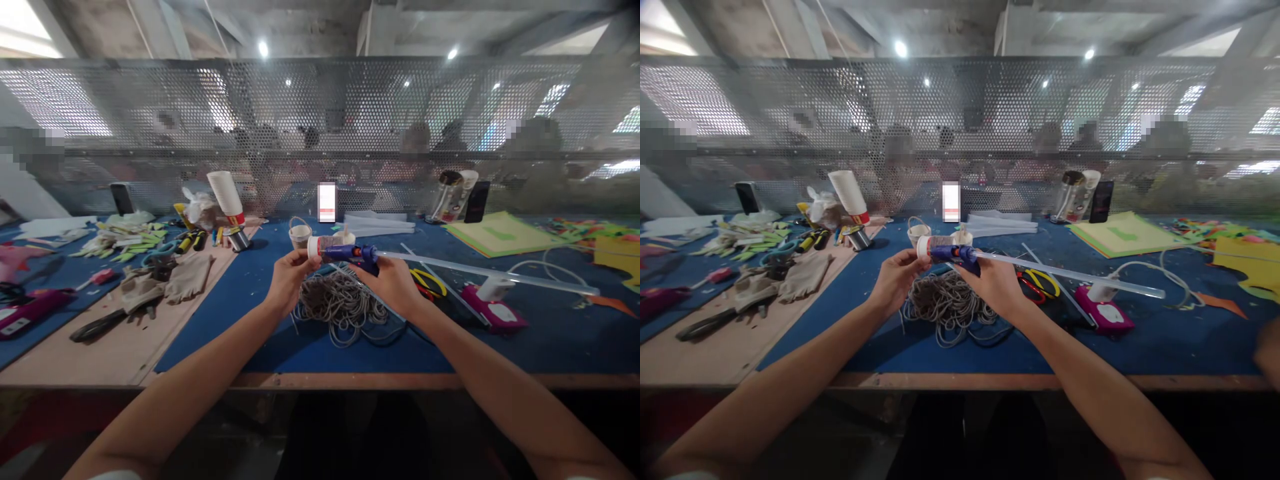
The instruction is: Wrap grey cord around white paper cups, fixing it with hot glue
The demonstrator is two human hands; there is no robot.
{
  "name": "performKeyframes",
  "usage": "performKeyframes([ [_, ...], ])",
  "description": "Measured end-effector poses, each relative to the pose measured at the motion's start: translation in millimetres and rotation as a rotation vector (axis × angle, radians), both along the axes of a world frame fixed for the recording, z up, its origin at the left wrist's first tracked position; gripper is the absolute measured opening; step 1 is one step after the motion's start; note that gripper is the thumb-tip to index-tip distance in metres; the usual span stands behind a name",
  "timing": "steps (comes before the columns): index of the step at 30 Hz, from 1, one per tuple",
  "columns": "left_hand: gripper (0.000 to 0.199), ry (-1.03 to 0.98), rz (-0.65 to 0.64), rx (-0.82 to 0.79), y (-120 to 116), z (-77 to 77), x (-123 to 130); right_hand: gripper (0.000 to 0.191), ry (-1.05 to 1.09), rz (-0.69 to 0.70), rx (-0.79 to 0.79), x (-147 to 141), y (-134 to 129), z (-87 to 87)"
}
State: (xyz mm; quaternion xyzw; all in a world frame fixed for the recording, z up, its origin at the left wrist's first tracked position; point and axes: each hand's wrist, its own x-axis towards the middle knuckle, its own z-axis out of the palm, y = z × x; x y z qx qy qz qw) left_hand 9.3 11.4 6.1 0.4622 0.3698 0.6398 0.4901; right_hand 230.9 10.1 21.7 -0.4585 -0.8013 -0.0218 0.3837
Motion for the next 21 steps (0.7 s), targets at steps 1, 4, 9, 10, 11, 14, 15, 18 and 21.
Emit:
performKeyframes([
  [1, 0.025, -0.001, -0.002, 0.001, -0.2, 0.2, -0.1, 0.037, -0.004, -0.004, 0.004, -0.2, -0.3, 0.2],
  [4, 0.025, 0.0, -0.004, 0.012, -0.6, 1.0, -0.5, 0.04, -0.022, -0.023, -0.002, -0.8, -1.5, 0.0],
  [9, 0.025, 0.013, 0.004, 0.021, -0.5, 1.2, -0.6, 0.044, -0.041, -0.043, -0.014, -0.7, -2.0, -3.2],
  [10, 0.025, 0.014, 0.007, 0.022, -0.4, 1.1, -0.5, 0.044, -0.046, -0.042, -0.007, -0.5, -1.9, -3.8],
  [11, 0.024, 0.016, 0.01, 0.023, -0.3, 1.0, -0.3, 0.044, -0.052, -0.043, 0.001, -0.3, -2.0, -4.2],
  [14, 0.025, 0.019, 0.017, 0.017, 0.3, 0.3, -0.1, 0.045, -0.082, -0.062, 0.022, 0.2, -2.4, -4.3],
  [15, 0.026, 0.02, 0.02, 0.017, 0.6, 0.0, -0.3, 0.046, -0.095, -0.067, 0.026, 0.3, -2.4, -4.3],
  [18, 0.028, 0.029, 0.027, 0.021, 1.6, -0.9, -1.0, 0.045, -0.124, -0.056, 0.035, 0.6, -2.0, -4.5],
  [21, 0.027, 0.029, 0.028, 0.021, 2.1, -1.2, -1.1, 0.043, -0.13, -0.043, 0.046, 0.4, -1.5, -4.8],
])
